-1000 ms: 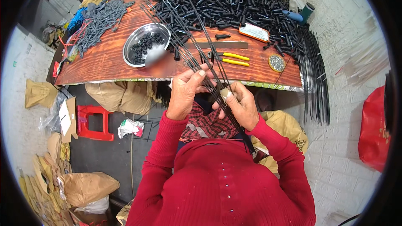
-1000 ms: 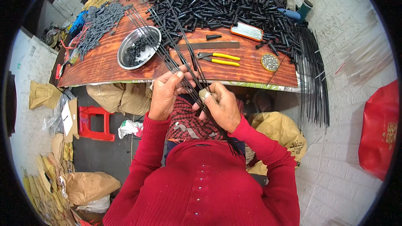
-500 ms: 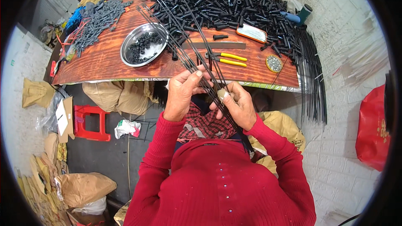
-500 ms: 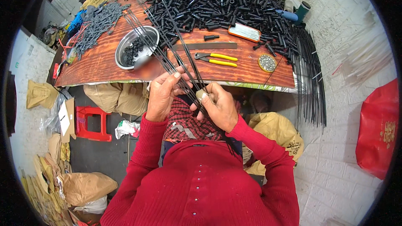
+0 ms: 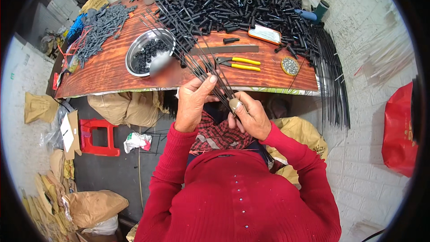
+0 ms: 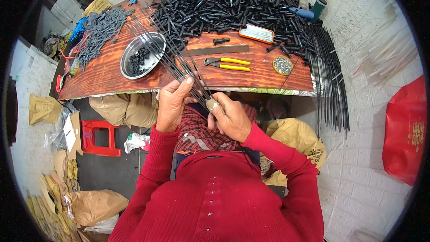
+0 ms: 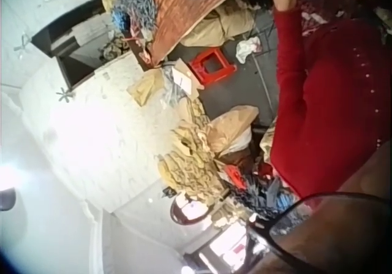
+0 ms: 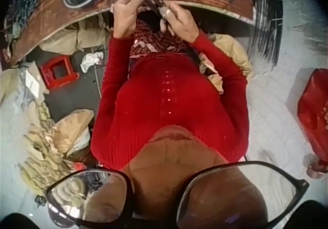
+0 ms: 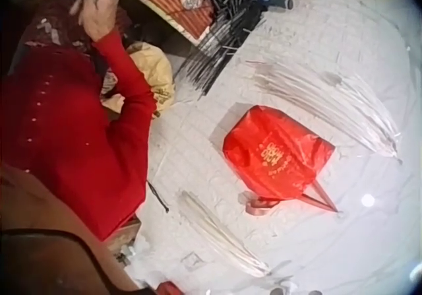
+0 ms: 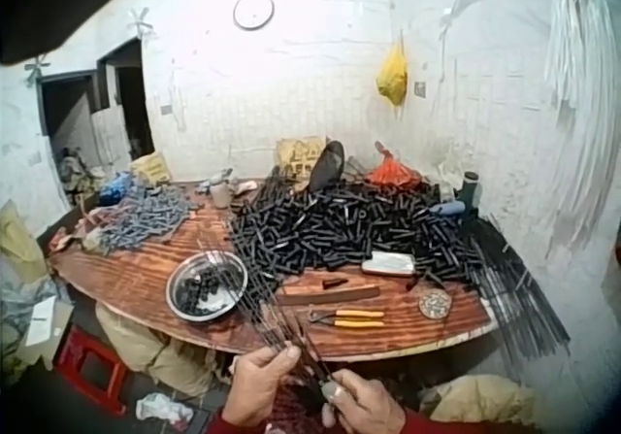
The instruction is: Bundling black plastic rods together using adhesive tape and attaching a circular base component.
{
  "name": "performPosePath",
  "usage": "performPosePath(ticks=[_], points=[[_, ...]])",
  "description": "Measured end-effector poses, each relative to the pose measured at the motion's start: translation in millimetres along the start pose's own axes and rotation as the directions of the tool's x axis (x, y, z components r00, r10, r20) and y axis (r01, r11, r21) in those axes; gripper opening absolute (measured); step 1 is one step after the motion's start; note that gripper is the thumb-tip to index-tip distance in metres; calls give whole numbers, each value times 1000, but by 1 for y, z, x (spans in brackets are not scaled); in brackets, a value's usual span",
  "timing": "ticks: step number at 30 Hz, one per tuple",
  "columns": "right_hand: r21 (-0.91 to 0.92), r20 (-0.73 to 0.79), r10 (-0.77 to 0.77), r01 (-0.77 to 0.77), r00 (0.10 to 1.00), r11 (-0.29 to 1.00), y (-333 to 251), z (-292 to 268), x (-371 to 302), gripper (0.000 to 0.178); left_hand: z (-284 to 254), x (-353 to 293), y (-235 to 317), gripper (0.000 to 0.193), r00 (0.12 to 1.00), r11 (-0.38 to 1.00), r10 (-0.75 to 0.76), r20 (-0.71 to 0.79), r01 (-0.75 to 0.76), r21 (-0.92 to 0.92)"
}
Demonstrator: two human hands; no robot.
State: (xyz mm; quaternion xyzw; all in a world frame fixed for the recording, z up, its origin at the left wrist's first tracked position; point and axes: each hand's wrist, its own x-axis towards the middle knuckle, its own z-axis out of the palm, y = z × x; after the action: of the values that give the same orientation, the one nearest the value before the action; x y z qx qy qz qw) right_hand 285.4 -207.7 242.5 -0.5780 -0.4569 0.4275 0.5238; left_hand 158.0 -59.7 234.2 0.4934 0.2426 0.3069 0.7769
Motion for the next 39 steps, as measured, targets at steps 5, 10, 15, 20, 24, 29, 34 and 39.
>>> performPosePath(ticks=[5,10,15,20,24,29,34,39], points=[[-100,24,14,-12,1000,995,-1,0,2,28,6,0,1,34,999,999,-36,29,36,5],[-342,94,-268,284,959,896,29,-28,37,22,-1,-3,3,33,1000,1000,-17,-1,17,12],[-901,-115,-620,181,776,394,77,-79,107,21,2,-1,-4,30,1000,1000,-17,11,17,6],[-964,-71,-472,61,879,259,115,-114,108,27,-1,-4,0,30,1000,1000,5,-4,-5,7],[-970,-82,-460,34,884,239,109,-138,80,23,-2,-1,-2,34,1000,1000,-26,-2,26,0],[-973,-155,-409,-66,899,223,103,-160,57,20,-6,3,-8,34,999,999,-25,27,26,-31],[-625,-182,-133,-10,974,780,60,-107,39,27,4,6,-14,34,999,998,-42,1,42,-53],[319,436,204,-362,877,876,26,-30,33,47,9,11,-21,34,999,997,-53,11,54,-47]])
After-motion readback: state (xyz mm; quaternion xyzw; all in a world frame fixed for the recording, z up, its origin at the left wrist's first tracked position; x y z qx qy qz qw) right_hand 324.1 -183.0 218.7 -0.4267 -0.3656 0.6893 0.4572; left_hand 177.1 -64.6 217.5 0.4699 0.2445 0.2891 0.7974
